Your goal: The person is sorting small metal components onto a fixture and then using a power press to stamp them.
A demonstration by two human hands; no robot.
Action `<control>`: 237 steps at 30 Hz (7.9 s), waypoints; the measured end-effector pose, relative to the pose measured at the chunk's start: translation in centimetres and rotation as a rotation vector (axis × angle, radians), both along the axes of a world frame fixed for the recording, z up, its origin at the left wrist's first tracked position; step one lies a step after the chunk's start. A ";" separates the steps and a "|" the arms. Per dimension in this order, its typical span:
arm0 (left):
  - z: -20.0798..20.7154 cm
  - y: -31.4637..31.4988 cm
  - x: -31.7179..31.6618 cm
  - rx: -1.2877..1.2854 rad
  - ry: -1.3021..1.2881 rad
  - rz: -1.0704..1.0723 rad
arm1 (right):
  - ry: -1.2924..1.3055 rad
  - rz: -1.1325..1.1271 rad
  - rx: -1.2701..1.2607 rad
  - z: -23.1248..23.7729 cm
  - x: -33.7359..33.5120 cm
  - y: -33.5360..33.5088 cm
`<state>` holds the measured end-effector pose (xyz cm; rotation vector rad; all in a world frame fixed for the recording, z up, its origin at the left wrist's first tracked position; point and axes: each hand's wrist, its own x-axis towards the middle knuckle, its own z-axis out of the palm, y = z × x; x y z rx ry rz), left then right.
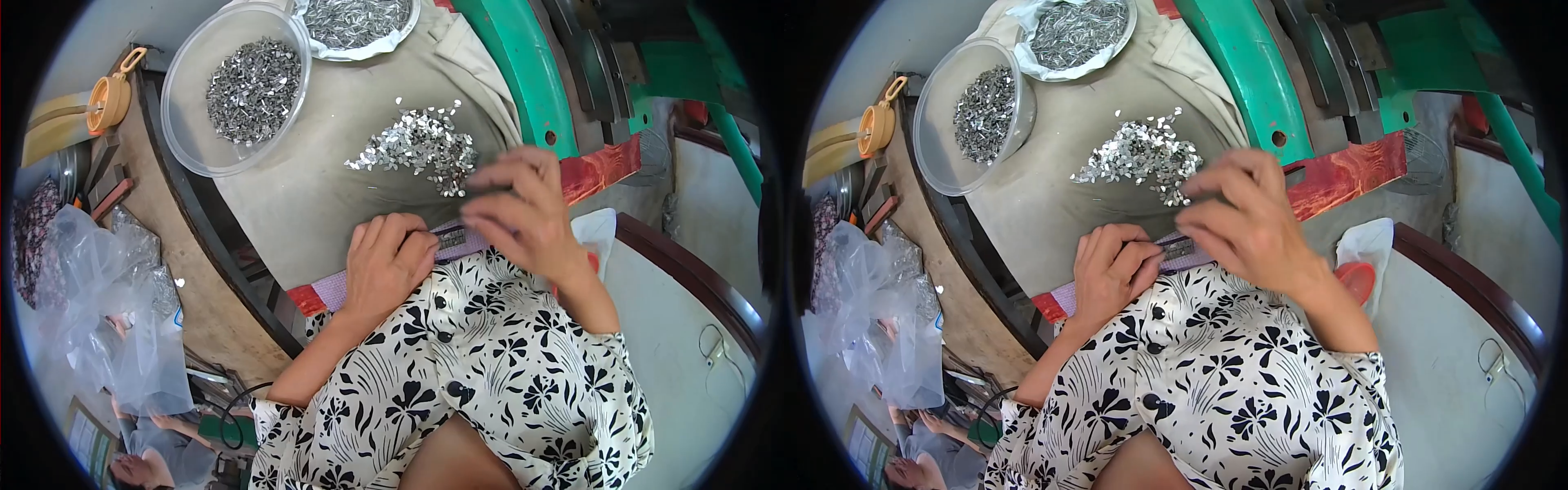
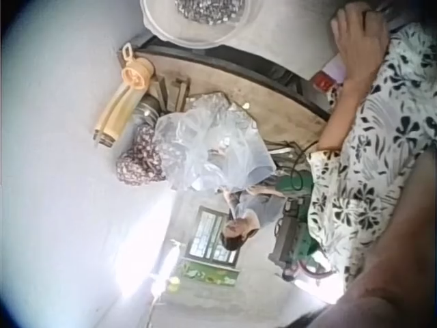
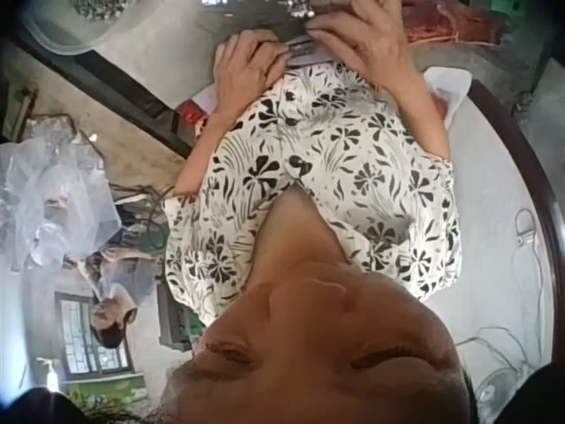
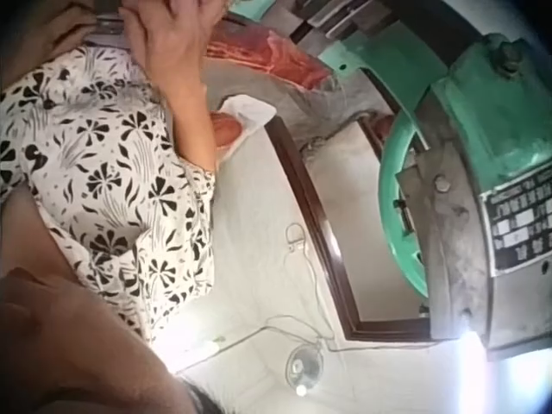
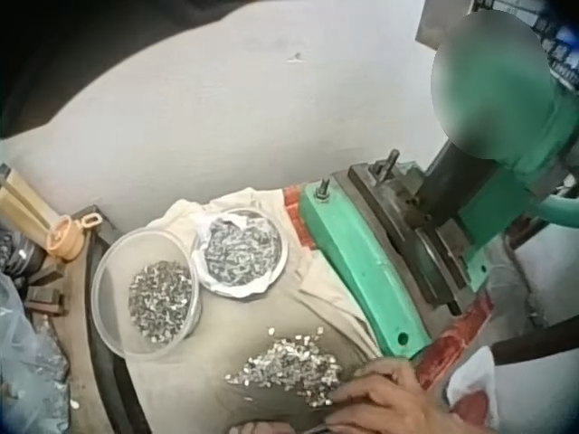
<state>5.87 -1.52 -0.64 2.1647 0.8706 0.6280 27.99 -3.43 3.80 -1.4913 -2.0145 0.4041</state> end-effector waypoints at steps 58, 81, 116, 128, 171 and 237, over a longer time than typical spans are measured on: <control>0.7 -0.1 -0.7 0.023 0.088 0.007 | 0.077 -0.007 -0.094 -2.7 -2.7 -3.4; 0.4 -0.2 0.2 0.046 0.102 -0.026 | -0.171 -0.113 -0.067 -1.4 -1.7 0.2; 0.6 0.2 1.5 0.077 0.072 -0.066 | 0.027 -0.048 -0.105 -1.7 -0.5 -2.6; 0.5 0.1 0.7 -0.040 0.093 -0.045 | -0.083 -0.078 -0.005 -2.9 -1.1 -5.3; 0.9 0.4 -1.1 0.008 0.065 -0.015 | -0.081 -0.067 -0.068 -2.1 -1.6 -4.6; 1.4 3.0 -5.3 0.268 0.133 -0.013 | -0.099 -0.001 -0.017 -1.7 -0.7 -1.3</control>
